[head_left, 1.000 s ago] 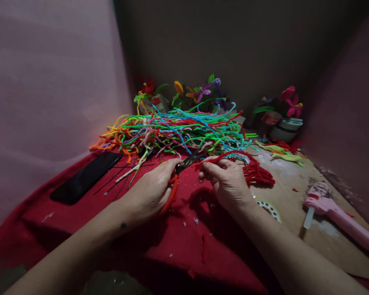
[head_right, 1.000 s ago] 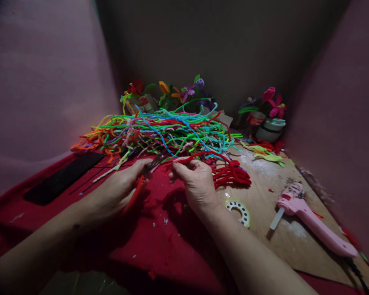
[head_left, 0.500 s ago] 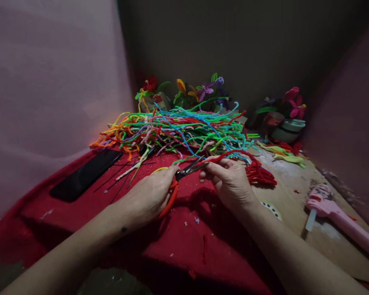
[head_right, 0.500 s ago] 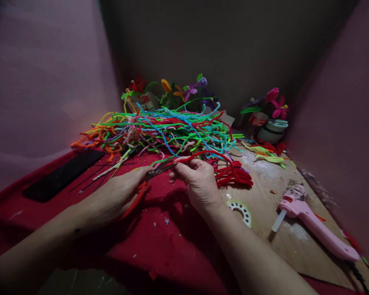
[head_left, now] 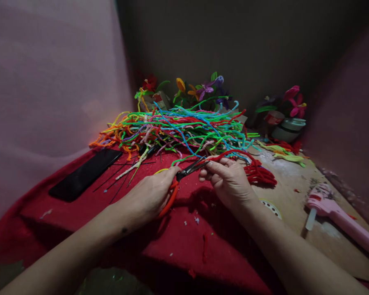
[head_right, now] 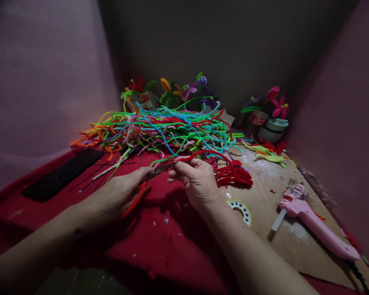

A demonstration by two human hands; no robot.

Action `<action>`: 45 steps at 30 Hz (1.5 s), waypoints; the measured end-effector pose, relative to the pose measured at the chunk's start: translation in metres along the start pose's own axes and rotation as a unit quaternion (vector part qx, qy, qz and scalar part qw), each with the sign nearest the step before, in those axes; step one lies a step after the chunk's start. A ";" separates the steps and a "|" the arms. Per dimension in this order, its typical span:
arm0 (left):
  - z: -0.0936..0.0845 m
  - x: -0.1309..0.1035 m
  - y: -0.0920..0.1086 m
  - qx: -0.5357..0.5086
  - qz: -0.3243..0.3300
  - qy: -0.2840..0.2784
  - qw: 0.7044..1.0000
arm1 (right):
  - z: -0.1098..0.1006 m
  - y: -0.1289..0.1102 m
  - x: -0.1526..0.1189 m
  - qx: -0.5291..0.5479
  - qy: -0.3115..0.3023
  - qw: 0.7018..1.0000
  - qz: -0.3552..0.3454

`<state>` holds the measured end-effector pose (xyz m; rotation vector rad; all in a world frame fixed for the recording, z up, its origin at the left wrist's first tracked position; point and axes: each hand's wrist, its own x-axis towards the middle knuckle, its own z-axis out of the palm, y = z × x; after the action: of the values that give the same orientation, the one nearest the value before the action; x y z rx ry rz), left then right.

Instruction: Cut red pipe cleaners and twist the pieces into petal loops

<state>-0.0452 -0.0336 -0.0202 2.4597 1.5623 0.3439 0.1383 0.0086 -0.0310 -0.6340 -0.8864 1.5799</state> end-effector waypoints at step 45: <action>0.013 -0.004 -0.003 0.004 -0.022 0.013 1.000 | 0.000 -0.001 -0.001 -0.045 0.014 0.999 0.014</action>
<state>-0.0452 -0.0364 -0.0342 2.4310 1.6284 0.3647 0.1389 0.0072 -0.0305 -0.7336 -0.9349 1.5599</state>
